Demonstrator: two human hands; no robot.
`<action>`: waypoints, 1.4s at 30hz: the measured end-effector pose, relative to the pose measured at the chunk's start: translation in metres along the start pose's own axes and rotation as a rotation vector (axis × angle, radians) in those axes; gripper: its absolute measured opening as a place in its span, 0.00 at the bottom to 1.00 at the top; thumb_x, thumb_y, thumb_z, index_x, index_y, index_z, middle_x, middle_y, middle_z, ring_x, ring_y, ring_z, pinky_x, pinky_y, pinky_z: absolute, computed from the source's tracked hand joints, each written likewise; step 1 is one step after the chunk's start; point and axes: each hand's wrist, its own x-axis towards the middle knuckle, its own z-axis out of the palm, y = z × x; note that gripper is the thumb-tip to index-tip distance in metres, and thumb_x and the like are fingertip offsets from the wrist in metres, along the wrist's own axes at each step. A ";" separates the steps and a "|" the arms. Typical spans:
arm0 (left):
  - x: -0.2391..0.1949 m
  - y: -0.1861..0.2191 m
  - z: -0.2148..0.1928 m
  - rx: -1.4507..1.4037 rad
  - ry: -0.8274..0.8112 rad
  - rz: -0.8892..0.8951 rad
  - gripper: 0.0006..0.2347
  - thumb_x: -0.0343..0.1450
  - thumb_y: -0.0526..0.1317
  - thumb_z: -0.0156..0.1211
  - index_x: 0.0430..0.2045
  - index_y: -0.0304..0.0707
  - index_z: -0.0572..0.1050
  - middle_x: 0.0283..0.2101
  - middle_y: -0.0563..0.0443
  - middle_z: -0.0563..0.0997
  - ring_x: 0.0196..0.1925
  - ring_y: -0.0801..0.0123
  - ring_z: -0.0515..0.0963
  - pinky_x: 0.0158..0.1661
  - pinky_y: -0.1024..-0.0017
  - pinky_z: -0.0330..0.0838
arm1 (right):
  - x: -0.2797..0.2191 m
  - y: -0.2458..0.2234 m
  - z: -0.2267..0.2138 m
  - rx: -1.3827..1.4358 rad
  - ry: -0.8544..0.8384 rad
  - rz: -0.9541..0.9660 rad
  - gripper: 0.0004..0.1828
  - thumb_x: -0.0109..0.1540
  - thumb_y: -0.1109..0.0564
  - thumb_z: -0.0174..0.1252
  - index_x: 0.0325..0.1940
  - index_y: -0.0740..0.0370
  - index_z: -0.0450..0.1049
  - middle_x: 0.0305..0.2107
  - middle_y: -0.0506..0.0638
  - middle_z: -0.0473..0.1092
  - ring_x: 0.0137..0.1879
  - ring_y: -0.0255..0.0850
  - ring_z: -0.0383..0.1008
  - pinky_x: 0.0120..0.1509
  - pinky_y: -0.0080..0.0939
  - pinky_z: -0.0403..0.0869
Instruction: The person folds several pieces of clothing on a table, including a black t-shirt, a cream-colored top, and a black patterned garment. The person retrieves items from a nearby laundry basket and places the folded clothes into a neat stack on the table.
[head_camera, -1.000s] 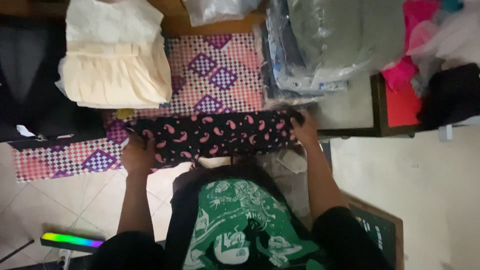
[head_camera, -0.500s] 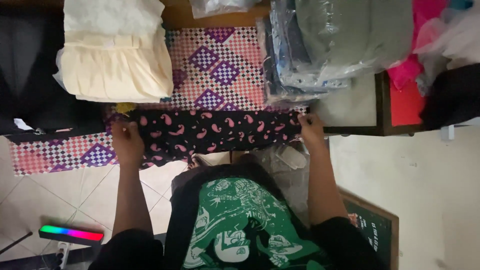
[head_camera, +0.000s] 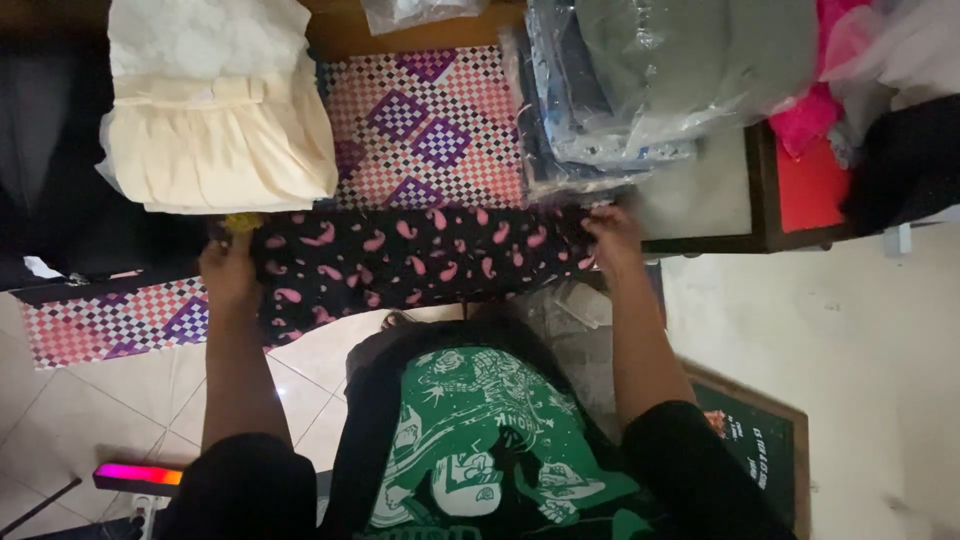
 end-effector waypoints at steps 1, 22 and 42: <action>0.019 -0.023 -0.008 -0.001 0.003 -0.001 0.07 0.73 0.39 0.73 0.36 0.36 0.81 0.31 0.49 0.80 0.34 0.70 0.83 0.41 0.74 0.77 | -0.002 -0.008 0.002 -0.002 -0.002 0.000 0.17 0.59 0.63 0.66 0.51 0.63 0.71 0.39 0.49 0.65 0.45 0.39 0.72 0.31 0.35 0.72; 0.000 0.029 0.002 0.196 -0.301 0.583 0.10 0.78 0.36 0.63 0.46 0.26 0.76 0.44 0.37 0.82 0.44 0.51 0.82 0.44 0.60 0.77 | -0.020 -0.041 0.014 -0.270 0.031 -0.052 0.28 0.61 0.65 0.59 0.66 0.63 0.62 0.51 0.61 0.67 0.52 0.50 0.73 0.47 0.48 0.78; -0.085 0.069 -0.028 0.766 -0.224 0.325 0.45 0.64 0.49 0.77 0.71 0.35 0.51 0.50 0.29 0.79 0.44 0.34 0.83 0.45 0.43 0.77 | -0.125 -0.026 0.155 -0.902 -0.314 -0.942 0.18 0.60 0.61 0.53 0.55 0.54 0.74 0.46 0.55 0.68 0.55 0.55 0.72 0.61 0.53 0.69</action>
